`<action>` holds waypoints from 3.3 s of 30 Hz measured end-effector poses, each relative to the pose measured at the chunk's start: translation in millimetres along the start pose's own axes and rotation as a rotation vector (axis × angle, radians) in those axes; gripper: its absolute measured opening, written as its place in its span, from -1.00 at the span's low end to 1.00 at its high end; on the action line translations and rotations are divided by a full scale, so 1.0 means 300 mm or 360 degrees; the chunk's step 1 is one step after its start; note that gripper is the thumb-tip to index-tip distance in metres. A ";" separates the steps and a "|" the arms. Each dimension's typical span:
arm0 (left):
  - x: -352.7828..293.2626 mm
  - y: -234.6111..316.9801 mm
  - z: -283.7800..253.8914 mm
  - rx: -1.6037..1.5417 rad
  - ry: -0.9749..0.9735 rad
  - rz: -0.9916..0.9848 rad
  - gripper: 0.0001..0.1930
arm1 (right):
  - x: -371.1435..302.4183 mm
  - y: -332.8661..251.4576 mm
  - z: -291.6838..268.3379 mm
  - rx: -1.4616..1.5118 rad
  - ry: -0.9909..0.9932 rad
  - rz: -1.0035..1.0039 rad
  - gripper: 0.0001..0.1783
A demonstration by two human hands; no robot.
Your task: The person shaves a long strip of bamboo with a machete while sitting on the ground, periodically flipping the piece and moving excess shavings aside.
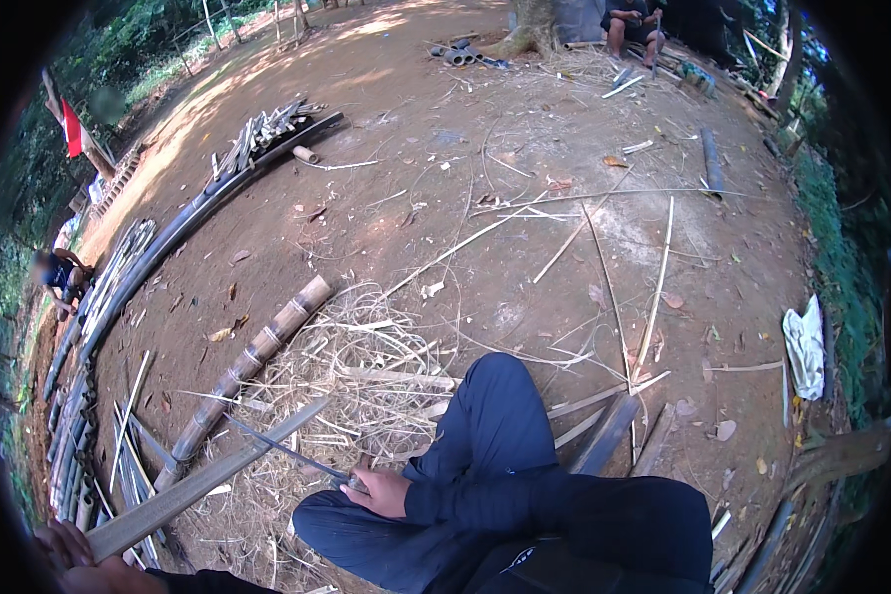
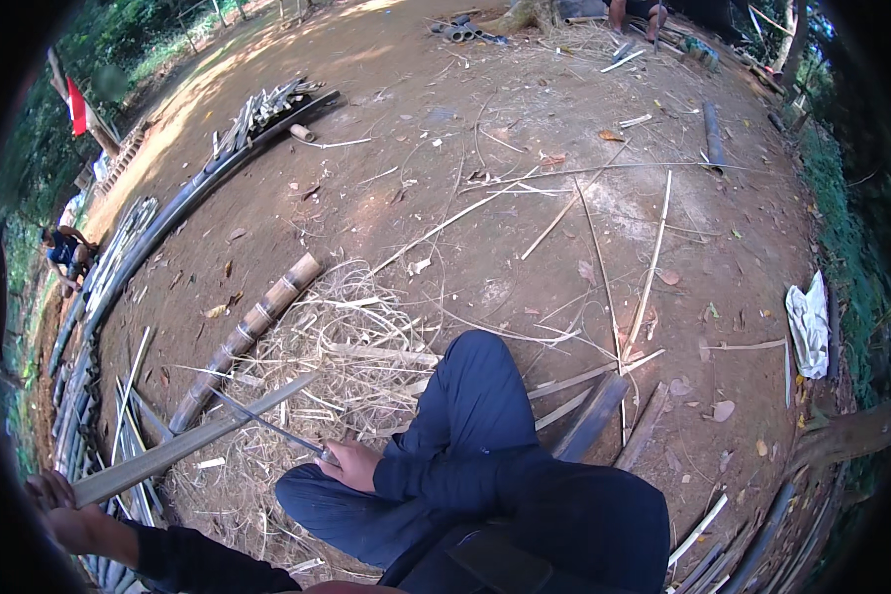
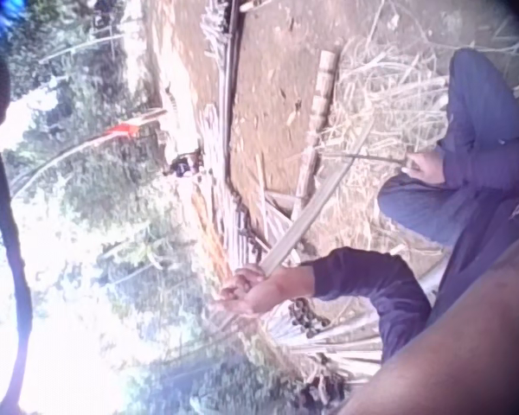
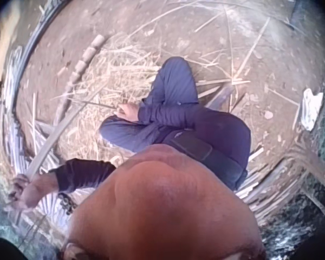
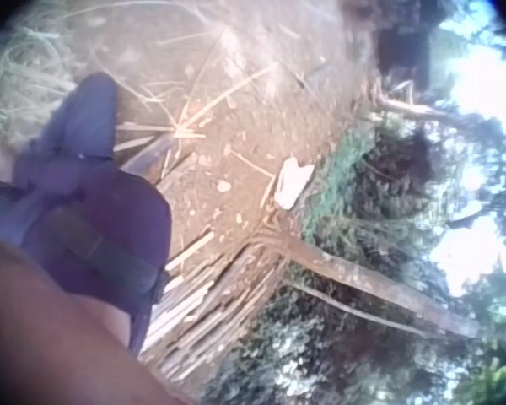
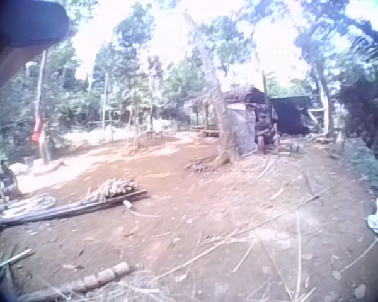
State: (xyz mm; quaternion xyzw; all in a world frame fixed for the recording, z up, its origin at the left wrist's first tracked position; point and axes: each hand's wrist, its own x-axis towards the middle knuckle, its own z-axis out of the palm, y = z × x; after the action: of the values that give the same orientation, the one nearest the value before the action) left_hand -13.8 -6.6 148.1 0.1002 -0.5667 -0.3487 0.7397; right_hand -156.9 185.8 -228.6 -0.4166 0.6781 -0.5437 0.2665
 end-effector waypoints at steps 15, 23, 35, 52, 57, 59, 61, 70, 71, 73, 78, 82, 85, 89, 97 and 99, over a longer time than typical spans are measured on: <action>0.021 -0.015 0.018 0.0451 0.0485 0.0405 -0.57 | -0.088 0.366 0.063 -0.0469 -0.0027 0.0188 -0.58; -0.118 0.088 -0.217 0.0209 0.0906 -0.0024 -0.61 | -0.111 0.739 -0.056 -0.0791 -0.0338 0.0841 -0.50; -0.220 0.172 -0.112 0.0394 0.0416 0.0139 -0.63 | 0.115 -0.157 0.019 -0.0552 -0.0065 -0.0491 -0.09; -1.294 -0.179 -1.097 0.2432 0.0330 -0.1820 -0.02 | 0.334 -0.114 -0.719 0.1630 0.1801 -0.0292 -0.51; -1.916 0.128 -1.219 0.2858 0.0583 -0.3309 0.10 | 0.252 0.483 -0.947 0.1962 0.2140 0.0114 -0.40; -2.088 0.190 -1.256 0.2471 0.0690 -0.3545 0.05 | 0.227 0.622 -0.887 0.2104 0.2231 0.0377 -0.39; -2.098 0.132 -1.196 0.1565 0.1362 -0.3292 -0.10 | 0.196 0.645 -0.790 0.2277 0.2063 0.0365 -0.42; -2.102 -0.022 -1.203 0.0702 0.1426 -0.2799 -0.68 | 0.221 0.667 -0.670 0.1636 0.1288 0.0789 -0.50; -2.103 -0.008 -1.213 0.0671 0.1448 -0.2771 -0.75 | 0.215 0.680 -0.678 0.1638 0.1135 0.0839 -0.47; -2.102 0.023 -1.237 0.1282 0.0672 -0.2752 -0.83 | 0.199 0.704 -0.691 0.1670 0.0937 0.0901 -0.42; -2.070 0.076 -1.201 0.2336 -0.1276 -0.2230 -0.82 | 0.174 0.737 -0.688 0.1504 0.0803 0.0932 -0.43; -2.149 0.079 -1.326 0.2263 -0.1086 -0.2521 -0.74 | 0.202 0.730 -0.643 0.1473 0.0688 0.1040 -0.33; -2.129 0.043 -1.233 0.2364 -0.1621 -0.2362 -0.68 | 0.227 0.736 -0.713 0.1402 0.0692 0.1123 -0.27; -2.161 0.060 -1.237 0.1959 -0.0592 -0.2942 -0.45 | 0.157 0.695 -0.700 0.1300 0.0601 0.0841 -0.30; -2.343 -0.075 -1.374 0.2493 0.0442 -0.3335 0.25 | -0.032 0.514 -0.351 -0.0871 0.0057 0.0104 -0.73; -2.336 -0.044 -1.487 0.2210 -0.0037 -0.3557 0.32 | -0.105 0.417 -0.164 -0.1057 -0.0462 0.0316 -0.56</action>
State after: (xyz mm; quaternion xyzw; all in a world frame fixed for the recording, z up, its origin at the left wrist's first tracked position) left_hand 306.0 314.6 -548.4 0.8658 -0.2451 -0.4074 -0.1557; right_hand -215.4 245.8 -338.3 -0.4852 0.8098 -0.2011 0.2617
